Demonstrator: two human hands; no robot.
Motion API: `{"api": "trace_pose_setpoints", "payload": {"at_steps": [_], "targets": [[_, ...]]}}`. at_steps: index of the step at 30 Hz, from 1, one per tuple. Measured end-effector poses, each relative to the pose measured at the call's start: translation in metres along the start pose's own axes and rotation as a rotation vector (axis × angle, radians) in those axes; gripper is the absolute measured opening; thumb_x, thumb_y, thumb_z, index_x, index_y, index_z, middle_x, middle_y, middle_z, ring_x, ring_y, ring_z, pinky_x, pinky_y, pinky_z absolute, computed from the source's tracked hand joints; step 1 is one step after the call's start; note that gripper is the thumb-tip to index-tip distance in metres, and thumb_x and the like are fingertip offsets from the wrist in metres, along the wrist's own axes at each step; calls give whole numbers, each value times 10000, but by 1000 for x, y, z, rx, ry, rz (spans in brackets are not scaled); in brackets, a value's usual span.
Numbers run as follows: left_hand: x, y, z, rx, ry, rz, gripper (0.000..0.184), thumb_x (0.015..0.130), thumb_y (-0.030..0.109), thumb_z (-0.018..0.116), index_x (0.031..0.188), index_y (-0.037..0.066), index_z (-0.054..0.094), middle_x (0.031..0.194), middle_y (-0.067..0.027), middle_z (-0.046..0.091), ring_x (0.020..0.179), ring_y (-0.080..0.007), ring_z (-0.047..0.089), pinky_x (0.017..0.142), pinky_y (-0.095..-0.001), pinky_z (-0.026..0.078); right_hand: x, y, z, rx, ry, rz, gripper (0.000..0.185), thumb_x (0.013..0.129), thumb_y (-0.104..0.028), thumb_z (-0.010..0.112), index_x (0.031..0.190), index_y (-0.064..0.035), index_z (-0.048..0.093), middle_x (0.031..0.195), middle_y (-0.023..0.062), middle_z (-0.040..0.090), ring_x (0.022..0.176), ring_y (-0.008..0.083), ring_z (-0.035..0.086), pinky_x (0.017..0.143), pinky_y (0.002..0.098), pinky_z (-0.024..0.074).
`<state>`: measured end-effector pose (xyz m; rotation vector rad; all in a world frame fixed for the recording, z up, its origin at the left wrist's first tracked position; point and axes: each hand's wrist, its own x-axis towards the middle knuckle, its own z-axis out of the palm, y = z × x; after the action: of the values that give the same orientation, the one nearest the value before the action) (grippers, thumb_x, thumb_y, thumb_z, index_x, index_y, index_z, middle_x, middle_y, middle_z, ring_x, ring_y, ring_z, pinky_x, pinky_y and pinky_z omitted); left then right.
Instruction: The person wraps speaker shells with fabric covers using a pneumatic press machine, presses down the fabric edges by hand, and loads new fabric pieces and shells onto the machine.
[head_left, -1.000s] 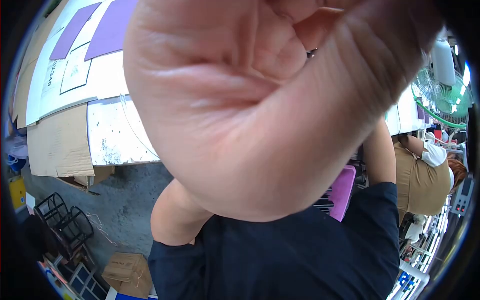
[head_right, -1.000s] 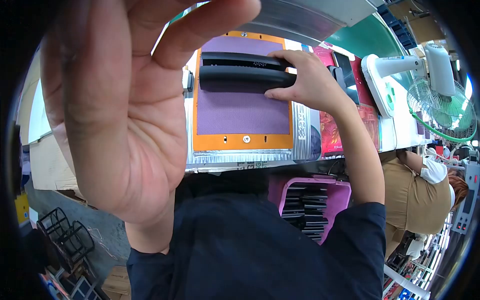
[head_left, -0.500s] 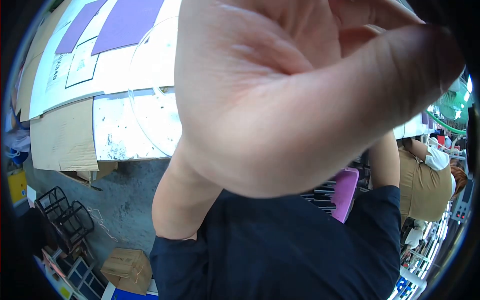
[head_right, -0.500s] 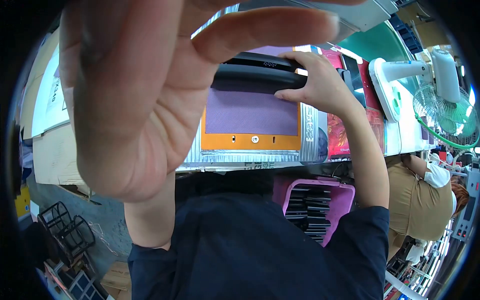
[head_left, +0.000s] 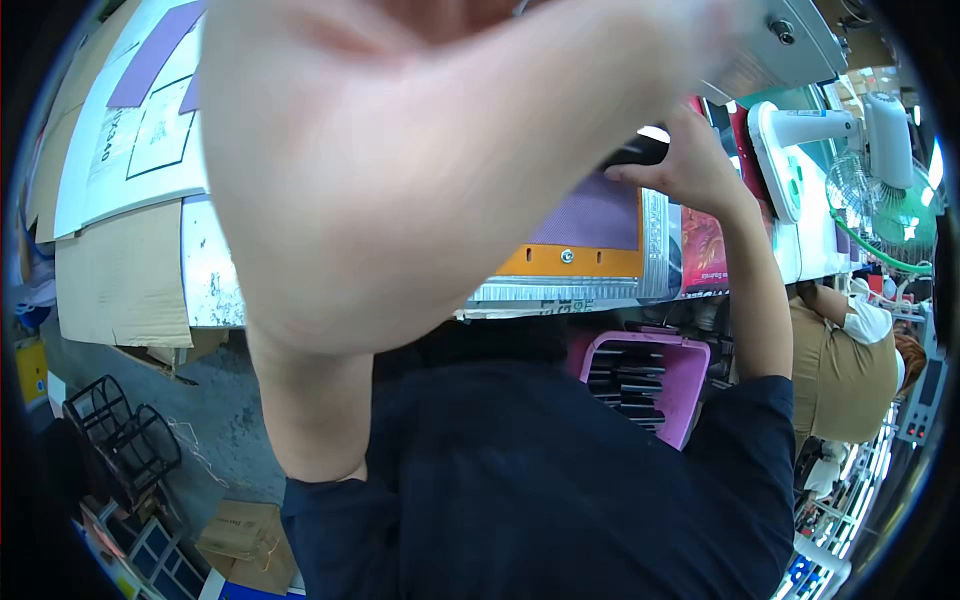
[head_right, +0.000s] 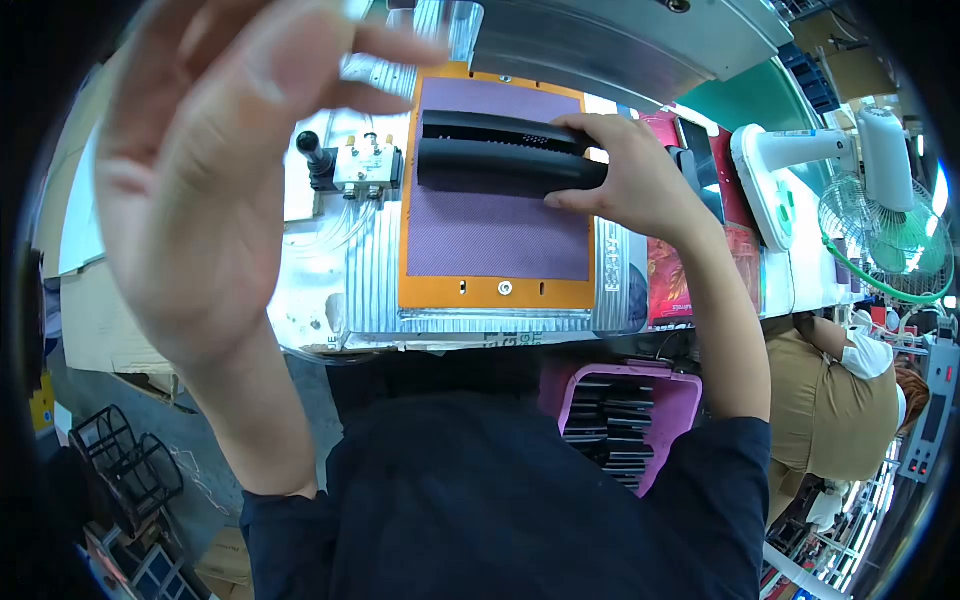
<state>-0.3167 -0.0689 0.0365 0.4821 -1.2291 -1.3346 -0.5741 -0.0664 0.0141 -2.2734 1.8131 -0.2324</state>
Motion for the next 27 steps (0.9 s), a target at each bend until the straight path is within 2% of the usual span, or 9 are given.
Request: {"api": "trace_pose_setpoints", "payload": {"at_steps": [4, 5, 6, 10, 12, 17, 21, 22, 27], "targets": [[-45, -2, -17, 596, 60, -29, 207, 844, 60, 645, 1038, -15, 650, 736, -23, 593, 643, -75, 522, 600, -216, 424, -2, -1, 1, 23, -9, -60, 844, 645, -308, 839, 1348, -68, 438, 1288, 160, 519, 1226, 310, 470, 1035, 406, 391], [-58, -14, -23, 772, 31, -1, 175, 799, 18, 661, 972, -5, 655, 658, -48, 571, 521, -104, 513, 491, -256, 410, -2, -3, 2, 28, 11, -97, 900, 642, -306, 843, 1384, -71, 391, 1336, 161, 489, 1263, 306, 451, 1040, 406, 395], [-70, -25, -24, 869, 45, 22, 181, 770, 13, 673, 951, 5, 659, 633, -75, 539, 490, -158, 503, 468, -286, 394, -3, -7, 2, 35, -16, -75, 969, 657, -294, 839, 1435, -80, 302, 1410, 163, 417, 1297, 321, 421, 1070, 420, 370], [-95, -50, -32, 1123, -62, -2, 212, 749, 80, 693, 950, 16, 671, 626, -71, 479, 521, -215, 510, 475, -339, 396, -7, -30, 6, -42, 60, -300, 813, 761, -235, 755, 1428, -43, 331, 1422, 179, 400, 1323, 362, 372, 1096, 457, 311], [-97, -52, -35, 1238, -134, 57, 230, 752, 116, 693, 961, 20, 676, 640, -61, 470, 538, -211, 507, 484, -339, 396, -9, -37, 12, -157, 89, -308, 784, 744, -240, 751, 1400, -31, 376, 1384, 183, 430, 1279, 372, 411, 1074, 459, 328], [-89, -56, -31, 1213, -148, 40, 218, 754, 128, 705, 948, 30, 695, 621, -57, 448, 517, -206, 480, 470, -344, 372, -23, -46, 25, -314, 151, -280, 734, 744, -233, 725, 1366, 1, 413, 1385, 174, 436, 1293, 349, 405, 1089, 464, 304], [-85, -57, -32, 1176, -155, 12, 202, 740, 122, 719, 916, 31, 684, 628, -51, 453, 518, -191, 491, 459, -331, 374, -5, -36, 24, -269, 141, -264, 685, 752, -277, 720, 1321, 4, 464, 1254, 186, 522, 1138, 339, 514, 972, 452, 382], [-83, -58, -32, 1159, -152, -2, 196, 736, 118, 722, 904, 26, 676, 634, -52, 459, 521, -190, 497, 457, -326, 377, -4, -29, 21, -209, 44, -185, 718, 751, -245, 711, 1364, 1, 428, 1362, 200, 477, 1293, 364, 428, 1100, 496, 279], [-73, -63, -31, 1087, -101, -83, 187, 757, 139, 704, 885, 37, 612, 704, -53, 484, 549, -180, 521, 447, -296, 388, 20, -23, 5, -201, -39, -126, 737, 779, -445, 647, 1343, -9, 462, 1347, 172, 501, 1304, 350, 422, 1126, 508, 215]]}}
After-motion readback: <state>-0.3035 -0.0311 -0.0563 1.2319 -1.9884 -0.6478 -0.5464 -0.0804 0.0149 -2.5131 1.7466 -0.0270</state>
